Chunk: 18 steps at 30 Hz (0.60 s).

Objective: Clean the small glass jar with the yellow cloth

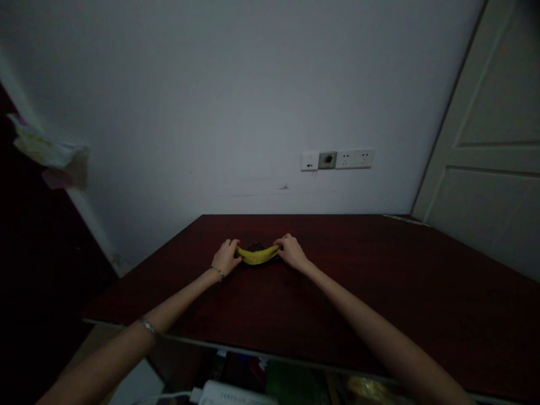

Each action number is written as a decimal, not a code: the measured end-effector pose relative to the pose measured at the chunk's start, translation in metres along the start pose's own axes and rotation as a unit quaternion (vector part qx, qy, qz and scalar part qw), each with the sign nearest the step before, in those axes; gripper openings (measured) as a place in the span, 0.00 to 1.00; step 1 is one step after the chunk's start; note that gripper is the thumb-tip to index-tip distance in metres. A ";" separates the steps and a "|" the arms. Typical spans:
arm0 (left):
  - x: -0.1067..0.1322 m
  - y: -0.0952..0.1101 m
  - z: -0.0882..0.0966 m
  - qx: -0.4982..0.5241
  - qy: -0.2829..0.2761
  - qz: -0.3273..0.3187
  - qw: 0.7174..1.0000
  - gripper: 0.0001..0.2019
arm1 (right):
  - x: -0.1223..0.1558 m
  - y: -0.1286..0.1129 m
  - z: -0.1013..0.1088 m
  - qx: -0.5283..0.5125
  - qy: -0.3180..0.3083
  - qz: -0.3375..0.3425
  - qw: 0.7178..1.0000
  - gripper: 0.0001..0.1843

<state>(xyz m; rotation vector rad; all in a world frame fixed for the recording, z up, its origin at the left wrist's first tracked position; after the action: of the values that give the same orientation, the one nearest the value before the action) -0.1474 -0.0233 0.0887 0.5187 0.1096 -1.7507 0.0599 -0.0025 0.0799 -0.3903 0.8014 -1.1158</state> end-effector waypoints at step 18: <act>-0.019 -0.048 -0.077 0.579 0.105 0.309 0.747 0.18 | -0.031 0.028 -0.063 -0.282 0.139 -0.184 0.931 0.24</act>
<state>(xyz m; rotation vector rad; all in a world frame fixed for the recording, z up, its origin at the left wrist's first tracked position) -0.1677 0.0326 0.0178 1.4541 -0.9666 -0.9012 0.0251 0.0432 0.0318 -0.9055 1.3463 -1.2936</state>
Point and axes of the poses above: each hand's wrist, its own x-axis away from the middle knuckle, its own z-axis out of the back of the hand, y = z × x, the point moved 10 cm from there along -x, towards the middle knuckle, and after that the axes turned 1 degree about -x, right-handed, at the moved point
